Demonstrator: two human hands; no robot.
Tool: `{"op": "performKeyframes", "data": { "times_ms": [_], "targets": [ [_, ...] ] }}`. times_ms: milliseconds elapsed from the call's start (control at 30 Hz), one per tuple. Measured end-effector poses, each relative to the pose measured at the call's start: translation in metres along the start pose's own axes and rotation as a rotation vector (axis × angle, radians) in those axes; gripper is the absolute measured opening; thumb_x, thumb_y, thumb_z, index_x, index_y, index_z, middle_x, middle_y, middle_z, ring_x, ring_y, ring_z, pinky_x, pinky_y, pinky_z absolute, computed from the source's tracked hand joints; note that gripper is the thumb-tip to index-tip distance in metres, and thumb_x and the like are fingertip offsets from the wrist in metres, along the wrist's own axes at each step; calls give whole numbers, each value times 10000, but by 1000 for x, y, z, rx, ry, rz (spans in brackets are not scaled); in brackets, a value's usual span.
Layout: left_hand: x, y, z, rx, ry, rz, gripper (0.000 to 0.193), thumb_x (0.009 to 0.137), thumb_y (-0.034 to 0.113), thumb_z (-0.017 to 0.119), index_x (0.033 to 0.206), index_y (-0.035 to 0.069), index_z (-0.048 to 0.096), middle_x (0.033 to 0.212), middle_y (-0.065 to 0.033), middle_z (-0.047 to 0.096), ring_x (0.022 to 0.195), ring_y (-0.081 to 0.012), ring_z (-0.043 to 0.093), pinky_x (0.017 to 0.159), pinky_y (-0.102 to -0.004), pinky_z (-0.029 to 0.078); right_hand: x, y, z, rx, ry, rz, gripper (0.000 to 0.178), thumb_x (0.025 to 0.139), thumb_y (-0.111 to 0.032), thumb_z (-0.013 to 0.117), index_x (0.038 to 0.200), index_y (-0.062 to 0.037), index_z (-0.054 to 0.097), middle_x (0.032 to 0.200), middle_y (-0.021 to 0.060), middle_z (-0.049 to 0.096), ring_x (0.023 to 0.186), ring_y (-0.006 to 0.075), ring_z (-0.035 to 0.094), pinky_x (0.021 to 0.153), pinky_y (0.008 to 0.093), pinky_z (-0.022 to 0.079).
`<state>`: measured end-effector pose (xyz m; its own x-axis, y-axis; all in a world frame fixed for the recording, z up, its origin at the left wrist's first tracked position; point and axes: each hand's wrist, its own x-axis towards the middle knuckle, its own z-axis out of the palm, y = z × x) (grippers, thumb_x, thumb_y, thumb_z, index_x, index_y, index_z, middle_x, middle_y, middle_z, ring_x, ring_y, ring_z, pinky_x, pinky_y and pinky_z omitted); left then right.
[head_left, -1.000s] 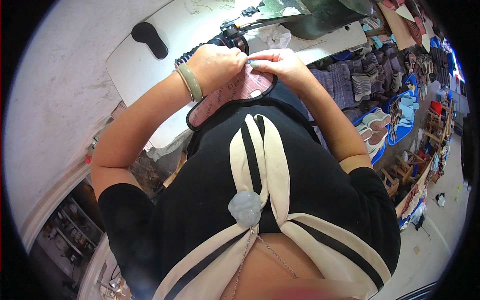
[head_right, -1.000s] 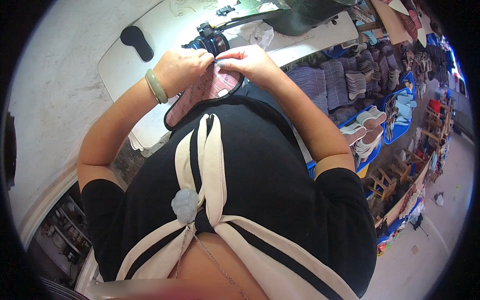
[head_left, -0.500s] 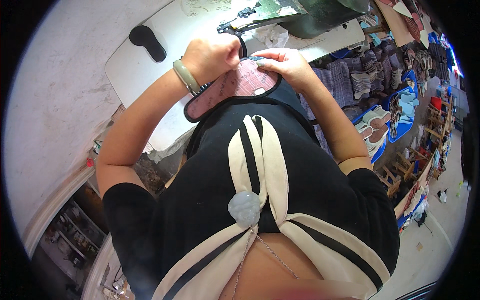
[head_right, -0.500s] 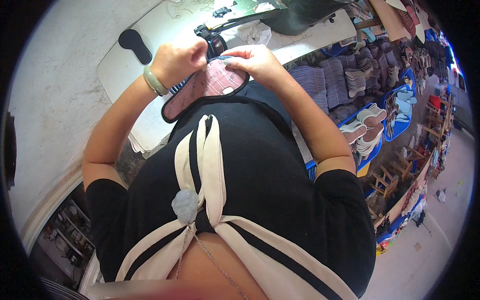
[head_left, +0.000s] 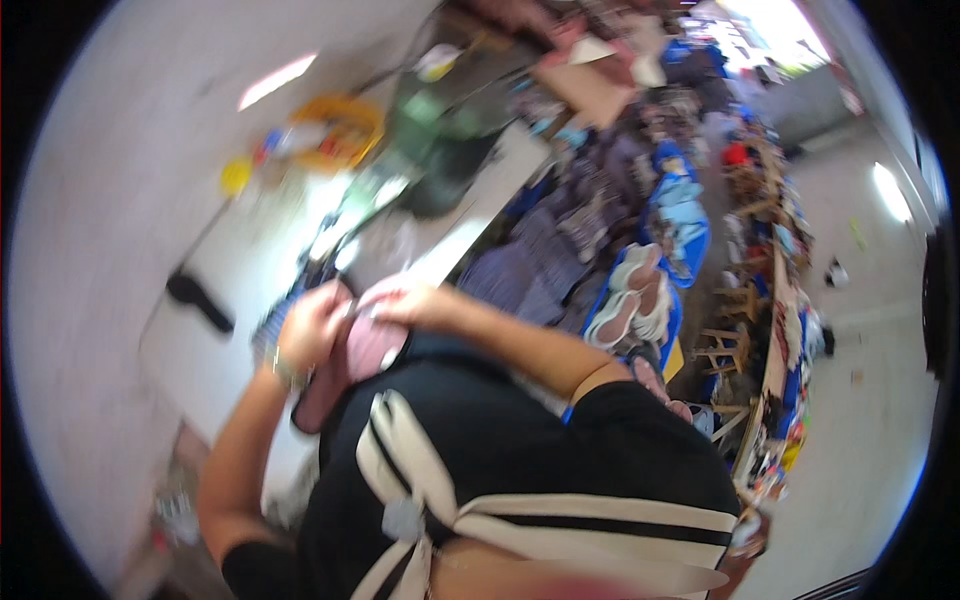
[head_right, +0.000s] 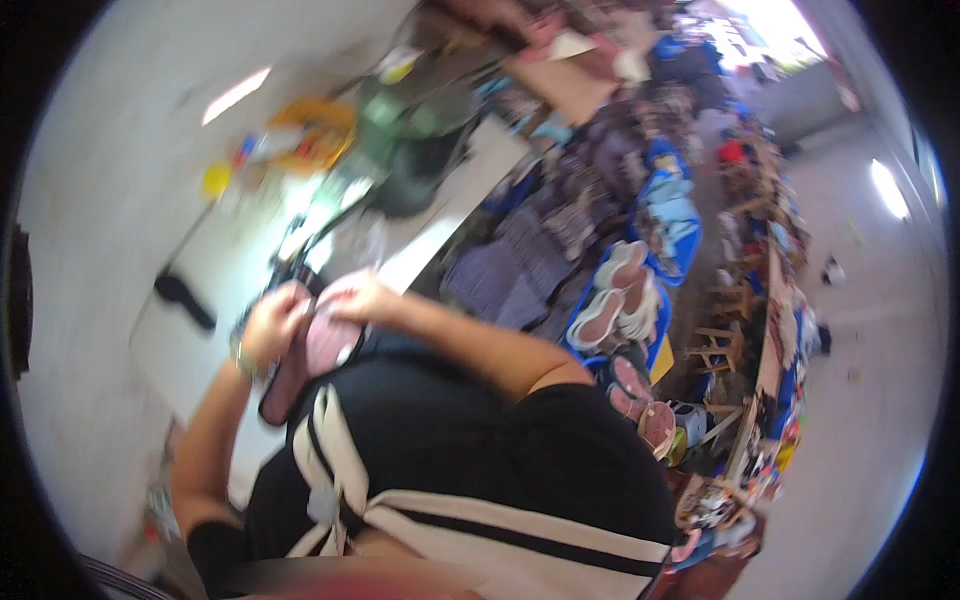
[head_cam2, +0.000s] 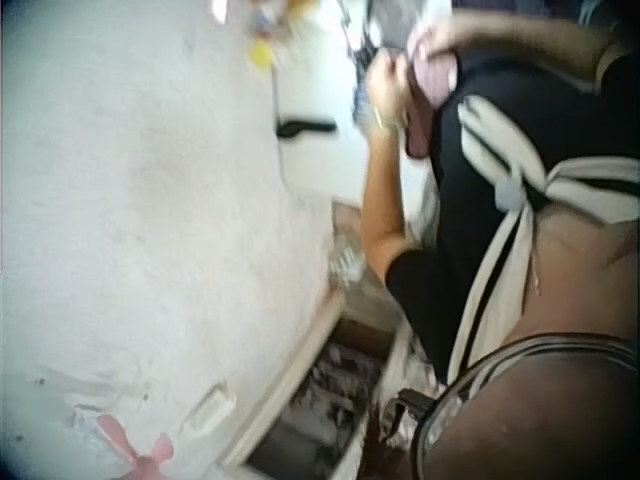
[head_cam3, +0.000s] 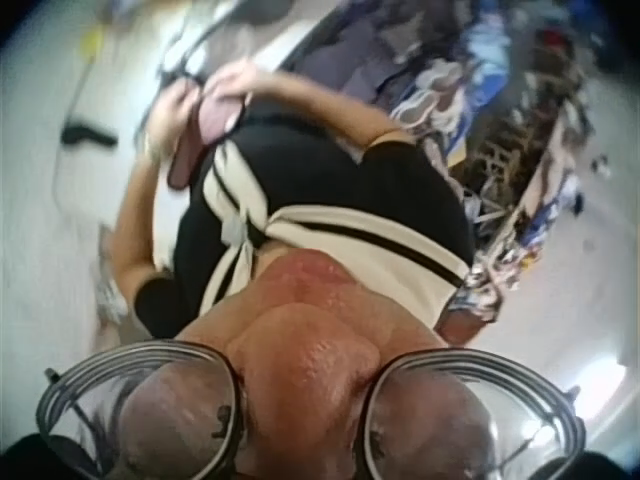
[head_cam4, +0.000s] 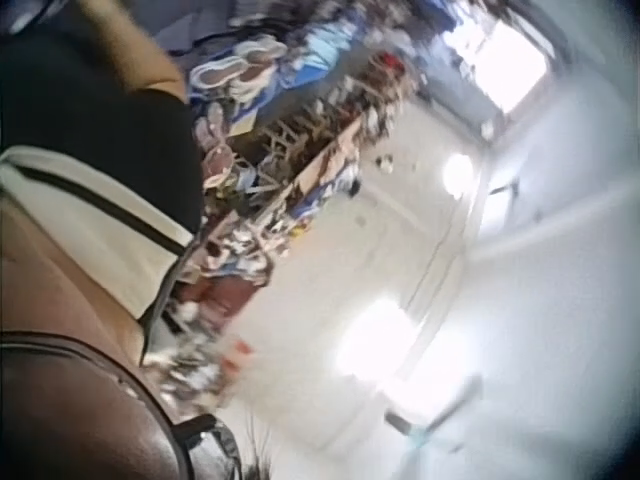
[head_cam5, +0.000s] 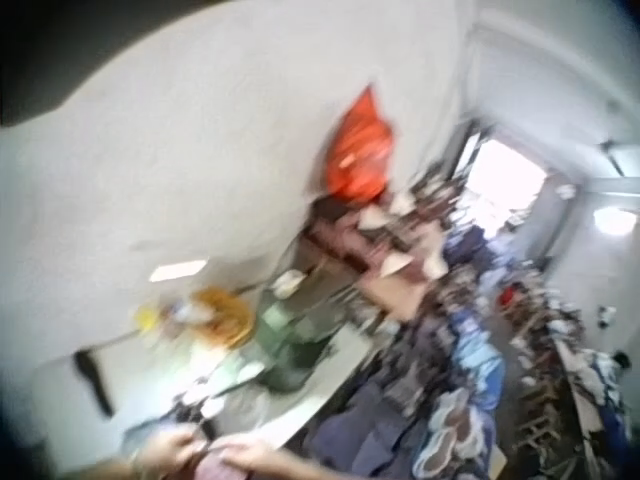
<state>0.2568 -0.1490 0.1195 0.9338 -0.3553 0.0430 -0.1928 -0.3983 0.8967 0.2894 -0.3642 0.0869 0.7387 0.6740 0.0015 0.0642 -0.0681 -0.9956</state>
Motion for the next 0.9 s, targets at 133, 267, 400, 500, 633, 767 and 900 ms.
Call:
{"op": "performKeyframes", "data": {
  "times_ms": [133,267,400,500,633,767,900],
  "targets": [
    [-3,27,13,233,42,-122,95,844,138,567,834,48,594,779,-149,619,728,-316,605,642,-363,472,-12,-22,2,268,32,282,226,811,-78,658,1018,12,656,845,17,660,741,66,572,692,224,475],
    [-2,36,14,225,69,-45,119,843,158,603,816,43,601,733,-136,622,660,-275,613,594,-338,474,-18,-16,-6,347,26,306,214,822,-78,644,1014,14,657,832,19,656,733,67,573,691,221,472],
    [2,34,-4,120,-202,-147,111,805,144,648,785,45,601,688,-115,622,590,-217,600,552,-316,464,-17,-22,-1,305,-96,275,226,829,-74,636,1031,27,650,849,12,656,753,56,566,715,218,469],
    [-3,21,-3,291,-161,56,86,813,133,578,775,60,551,710,-149,587,673,-334,582,589,-384,463,-13,0,1,192,-129,270,272,824,-81,633,1083,3,626,905,8,646,823,74,569,765,228,469],
    [-6,13,8,339,-62,99,102,848,159,508,831,59,496,770,-170,568,749,-382,559,626,-443,445,-14,-13,1,380,-42,438,289,823,-46,623,1105,13,607,991,56,647,900,105,591,842,250,472],
    [-4,33,7,289,339,70,184,884,216,504,882,37,547,755,-171,559,745,-370,559,661,-437,451,-13,-35,-3,369,13,317,301,836,-65,603,1126,17,598,991,25,637,866,71,569,801,220,462],
    [-55,81,-10,56,112,130,221,797,197,670,728,21,555,648,-103,490,568,-236,487,533,-310,387,0,-38,3,432,117,227,301,856,-70,594,1144,17,584,1001,41,637,856,79,577,802,221,461]
  ]
}}
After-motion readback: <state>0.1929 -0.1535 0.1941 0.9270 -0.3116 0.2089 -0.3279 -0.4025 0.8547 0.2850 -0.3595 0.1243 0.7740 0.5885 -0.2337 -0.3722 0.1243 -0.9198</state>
